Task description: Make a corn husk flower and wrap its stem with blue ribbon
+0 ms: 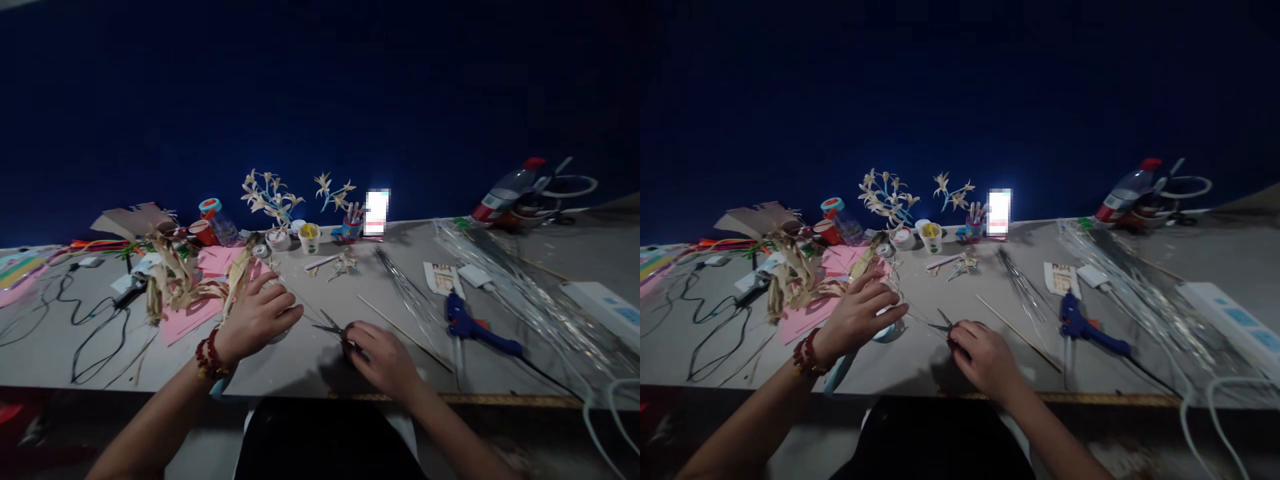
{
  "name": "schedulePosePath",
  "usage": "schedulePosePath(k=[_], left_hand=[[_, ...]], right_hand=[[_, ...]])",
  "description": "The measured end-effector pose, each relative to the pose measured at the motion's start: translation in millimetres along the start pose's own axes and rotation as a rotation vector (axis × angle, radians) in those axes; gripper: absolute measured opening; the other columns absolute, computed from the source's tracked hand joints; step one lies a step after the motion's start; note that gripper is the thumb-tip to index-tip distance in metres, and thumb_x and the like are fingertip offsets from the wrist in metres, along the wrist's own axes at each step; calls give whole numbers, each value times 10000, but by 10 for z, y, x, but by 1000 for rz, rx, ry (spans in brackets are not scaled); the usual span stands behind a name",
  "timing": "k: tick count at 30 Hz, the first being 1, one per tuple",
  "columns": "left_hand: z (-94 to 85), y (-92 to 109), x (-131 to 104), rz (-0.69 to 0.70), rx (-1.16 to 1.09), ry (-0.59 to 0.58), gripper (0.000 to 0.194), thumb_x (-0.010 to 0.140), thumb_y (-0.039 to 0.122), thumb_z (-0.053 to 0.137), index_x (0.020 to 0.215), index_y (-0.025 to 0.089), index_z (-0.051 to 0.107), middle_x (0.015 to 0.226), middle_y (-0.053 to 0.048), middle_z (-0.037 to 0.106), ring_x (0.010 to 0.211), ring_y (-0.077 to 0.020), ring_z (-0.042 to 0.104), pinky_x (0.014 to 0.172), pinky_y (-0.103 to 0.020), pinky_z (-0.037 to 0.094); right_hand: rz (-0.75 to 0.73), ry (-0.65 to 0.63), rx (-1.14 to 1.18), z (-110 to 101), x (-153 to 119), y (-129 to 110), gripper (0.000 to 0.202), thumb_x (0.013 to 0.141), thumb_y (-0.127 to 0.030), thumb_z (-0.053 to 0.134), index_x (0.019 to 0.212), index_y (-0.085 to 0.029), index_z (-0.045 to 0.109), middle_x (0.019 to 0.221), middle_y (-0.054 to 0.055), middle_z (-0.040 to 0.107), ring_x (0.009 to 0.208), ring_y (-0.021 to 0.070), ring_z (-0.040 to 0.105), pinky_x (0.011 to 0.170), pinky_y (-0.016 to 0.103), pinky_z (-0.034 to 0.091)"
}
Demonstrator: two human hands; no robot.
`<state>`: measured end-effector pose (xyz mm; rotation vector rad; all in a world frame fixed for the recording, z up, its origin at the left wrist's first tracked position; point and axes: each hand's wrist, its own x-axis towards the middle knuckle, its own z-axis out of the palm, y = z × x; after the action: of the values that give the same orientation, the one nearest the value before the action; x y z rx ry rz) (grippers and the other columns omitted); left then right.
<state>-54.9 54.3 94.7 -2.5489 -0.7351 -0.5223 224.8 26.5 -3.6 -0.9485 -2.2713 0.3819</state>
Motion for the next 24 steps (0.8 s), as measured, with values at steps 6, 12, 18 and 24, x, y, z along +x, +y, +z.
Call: schedulePosePath(k=[6,12,18,24], left_hand=[[-22,-69,-5,3,-31,-1,209,955,91,541,1011,226,690,860,-10,711,817,-173,623,1057,-505,449],[-52,-98,26,23,-17,-10,185,960,107,555,991,230,689,846,3,715,810,-163,630,1050,-488,464],[-63,-115,9,8,21,33,170,956,118,581,993,243,689,887,15,730,855,-158,662,1114,-508,430],[-57,-63,-64,-103,-12,107,284,924,102,634,1097,319,689,1118,-2,749,1161,-221,643,1200,-615,279]], right_hand=[[22,8,59,-2,38,-102,175,865,-114,501,957,-222,603,988,101,691,890,236,651,766,330,500],[101,-28,72,41,98,-129,103,854,-125,532,853,-219,573,1022,104,683,836,209,644,718,297,463],[278,-125,198,104,128,-179,34,853,-198,611,827,-217,623,704,10,670,656,177,613,627,271,419],[482,-151,649,253,147,-210,183,852,-229,626,1033,-228,649,777,12,739,638,169,654,591,270,477]])
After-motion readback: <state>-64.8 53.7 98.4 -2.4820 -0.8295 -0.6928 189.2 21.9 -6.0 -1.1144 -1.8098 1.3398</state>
